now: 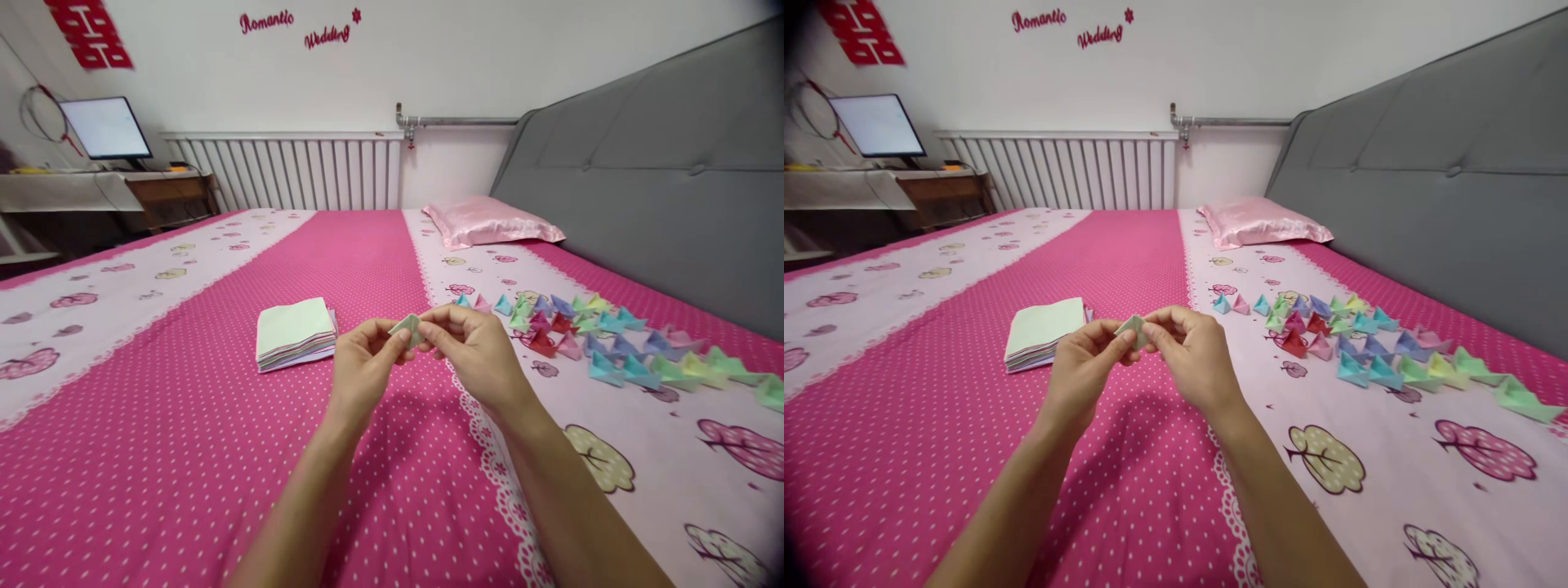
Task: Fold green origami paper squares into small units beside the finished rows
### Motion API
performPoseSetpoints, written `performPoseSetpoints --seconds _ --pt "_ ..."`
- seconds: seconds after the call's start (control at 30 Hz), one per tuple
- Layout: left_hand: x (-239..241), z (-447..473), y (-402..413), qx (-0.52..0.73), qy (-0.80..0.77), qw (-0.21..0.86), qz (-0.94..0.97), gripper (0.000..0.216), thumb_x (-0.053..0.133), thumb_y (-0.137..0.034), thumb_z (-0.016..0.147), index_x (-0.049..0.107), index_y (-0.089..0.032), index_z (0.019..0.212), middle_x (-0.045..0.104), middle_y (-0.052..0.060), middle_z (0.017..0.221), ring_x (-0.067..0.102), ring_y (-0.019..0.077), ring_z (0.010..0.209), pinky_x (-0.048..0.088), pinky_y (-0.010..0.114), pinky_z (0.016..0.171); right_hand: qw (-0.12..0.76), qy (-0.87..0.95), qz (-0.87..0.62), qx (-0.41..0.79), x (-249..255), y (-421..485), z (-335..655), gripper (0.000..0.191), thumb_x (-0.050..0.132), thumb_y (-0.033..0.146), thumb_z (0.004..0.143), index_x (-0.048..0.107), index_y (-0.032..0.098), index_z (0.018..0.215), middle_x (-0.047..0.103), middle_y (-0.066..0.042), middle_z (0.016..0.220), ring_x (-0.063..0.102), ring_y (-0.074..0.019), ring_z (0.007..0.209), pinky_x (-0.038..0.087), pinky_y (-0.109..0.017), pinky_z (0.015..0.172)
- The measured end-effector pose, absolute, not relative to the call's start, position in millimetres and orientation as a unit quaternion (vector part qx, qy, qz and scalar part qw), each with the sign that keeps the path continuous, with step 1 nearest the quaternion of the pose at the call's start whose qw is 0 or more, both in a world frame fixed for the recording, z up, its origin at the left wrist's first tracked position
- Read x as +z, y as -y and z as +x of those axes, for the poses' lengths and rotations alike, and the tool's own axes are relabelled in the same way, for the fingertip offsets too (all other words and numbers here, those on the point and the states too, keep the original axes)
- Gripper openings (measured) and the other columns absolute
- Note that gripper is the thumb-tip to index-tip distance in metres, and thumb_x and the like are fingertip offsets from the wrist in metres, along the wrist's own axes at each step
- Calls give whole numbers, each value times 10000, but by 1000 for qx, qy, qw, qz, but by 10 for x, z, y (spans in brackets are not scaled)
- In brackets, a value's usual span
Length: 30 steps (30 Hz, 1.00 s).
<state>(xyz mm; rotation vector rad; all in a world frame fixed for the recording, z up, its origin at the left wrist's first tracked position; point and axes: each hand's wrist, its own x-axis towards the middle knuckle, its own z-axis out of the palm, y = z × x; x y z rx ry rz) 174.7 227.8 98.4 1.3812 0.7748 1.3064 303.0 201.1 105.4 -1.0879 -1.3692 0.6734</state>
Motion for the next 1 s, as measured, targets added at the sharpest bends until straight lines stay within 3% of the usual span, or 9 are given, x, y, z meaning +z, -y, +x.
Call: performPoseSetpoints --seconds 0.3,0.5,0.73,1.0 --pt "967 1792 -2259 502 -366 537 570 165 679 -265 650 601 -122 676 658 31 612 620 132 542 450 203 491 641 540 -467 280 1033 -2028 3006 144 563 262 760 614 142 822 635 -23 693 604 -114 611 485 -237 565" --pt "955 1800 -2261 488 -366 558 562 194 666 -275 668 572 -116 608 645 31 569 600 112 491 452 195 473 633 548 -475 270 1036 -2021 3008 136 555 256 764 613 147 823 638 -23 700 601 -118 623 482 -248 584" --pt "964 1768 -2256 471 -353 560 583 196 656 -250 686 547 -114 596 625 22 518 569 91 447 422 170 435 634 547 -480 262 1031 -2027 3041 234 581 327 751 624 159 909 653 -54 837 596 -161 784 458 -319 738" --pt "990 1754 -2228 429 -340 551 630 158 611 -203 724 550 -112 610 606 -3 514 558 71 446 435 158 451 633 543 -471 286 1055 -2003 3073 207 583 351 747 641 154 778 617 -22 707 534 -122 654 429 -270 644"
